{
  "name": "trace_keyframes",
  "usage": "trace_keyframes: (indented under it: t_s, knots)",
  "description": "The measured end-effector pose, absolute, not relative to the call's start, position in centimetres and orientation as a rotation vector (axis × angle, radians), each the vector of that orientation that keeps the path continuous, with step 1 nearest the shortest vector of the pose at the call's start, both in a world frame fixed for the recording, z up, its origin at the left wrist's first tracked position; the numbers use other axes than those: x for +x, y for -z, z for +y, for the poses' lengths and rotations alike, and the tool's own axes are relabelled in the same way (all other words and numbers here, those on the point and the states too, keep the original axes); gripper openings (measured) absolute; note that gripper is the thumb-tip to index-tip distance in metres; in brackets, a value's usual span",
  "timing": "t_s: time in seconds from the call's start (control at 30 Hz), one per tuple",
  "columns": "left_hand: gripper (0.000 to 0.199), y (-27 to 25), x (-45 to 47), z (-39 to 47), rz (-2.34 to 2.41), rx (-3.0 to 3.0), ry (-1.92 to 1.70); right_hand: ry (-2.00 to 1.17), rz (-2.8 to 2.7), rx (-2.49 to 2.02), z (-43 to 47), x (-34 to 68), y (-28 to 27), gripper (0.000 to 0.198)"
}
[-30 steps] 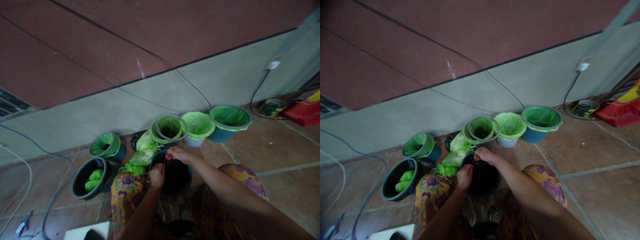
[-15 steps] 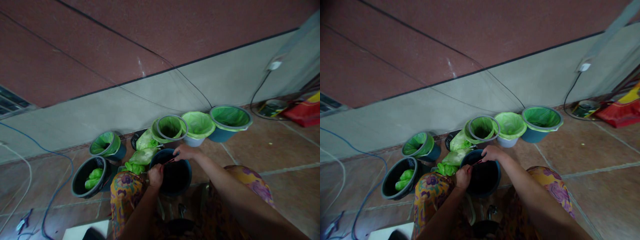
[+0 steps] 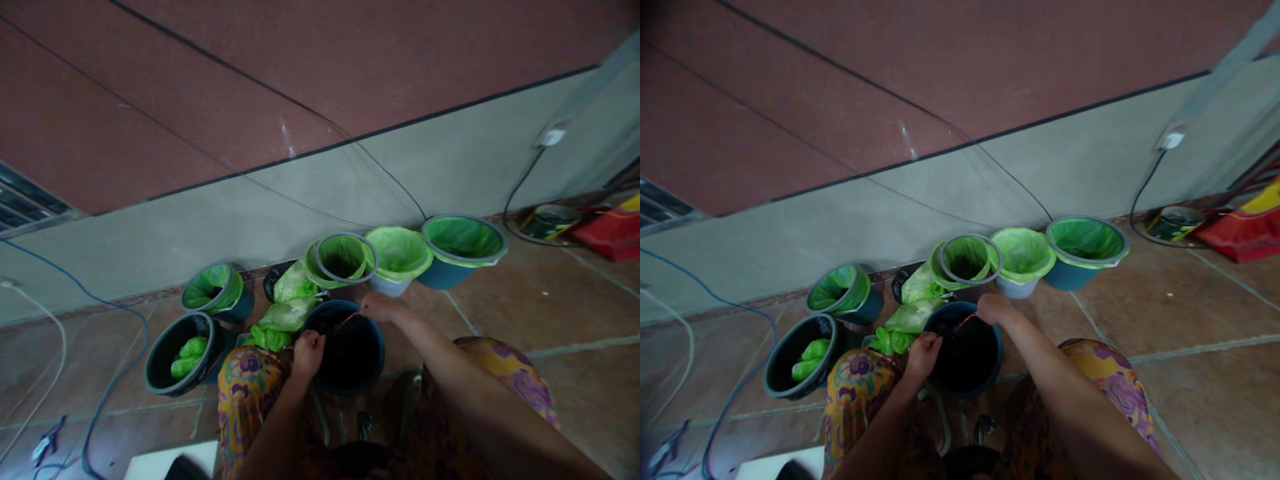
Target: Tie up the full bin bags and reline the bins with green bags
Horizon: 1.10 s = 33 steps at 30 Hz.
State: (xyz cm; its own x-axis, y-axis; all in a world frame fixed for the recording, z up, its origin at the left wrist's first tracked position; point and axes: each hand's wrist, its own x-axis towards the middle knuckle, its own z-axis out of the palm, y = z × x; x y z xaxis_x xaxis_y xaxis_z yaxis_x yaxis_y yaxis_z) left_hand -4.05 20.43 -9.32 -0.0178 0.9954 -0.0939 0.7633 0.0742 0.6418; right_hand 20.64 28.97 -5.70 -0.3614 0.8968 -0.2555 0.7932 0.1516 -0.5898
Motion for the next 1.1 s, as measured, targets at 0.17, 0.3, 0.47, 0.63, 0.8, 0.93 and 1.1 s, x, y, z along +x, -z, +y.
trace_keyframes:
  t_s: [0.17, 0.3, 0.47, 0.63, 0.8, 0.93, 1.1]
  knots:
    - [0.030, 8.5, -2.8, 21.3, 1.524, 1.023, -0.960, -1.071, -2.357, -1.488, 29.0, 19.5, 3.4, 0.027]
    - [0.043, 7.8, -1.8, 21.6, 1.336, 0.701, -0.987, -1.119, -2.266, -1.309, 28.4, 18.5, 2.2, 0.029]
    - [0.042, 7.7, -1.5, 21.6, 1.299, 0.687, -0.987, -1.245, -2.188, -1.120, 27.4, 16.7, 1.8, 0.028]
    - [0.037, 8.3, -1.3, 21.1, 1.251, 0.864, -0.922, -1.415, -2.074, -1.038, 26.4, 14.6, 2.4, 0.025]
    - [0.056, 9.6, -1.0, 20.9, 1.381, 1.068, -0.912, -1.572, -1.725, -1.125, 26.0, 13.0, 3.9, 0.030]
    - [0.061, 10.5, -1.0, 21.3, 1.406, 1.053, -0.992, -1.286, -1.832, -1.558, 25.5, 12.5, 6.8, 0.042]
    - [0.051, 11.4, -0.5, 21.4, 1.512, 0.988, -1.090, -0.884, -2.247, -1.708, 24.2, 12.2, 10.1, 0.043]
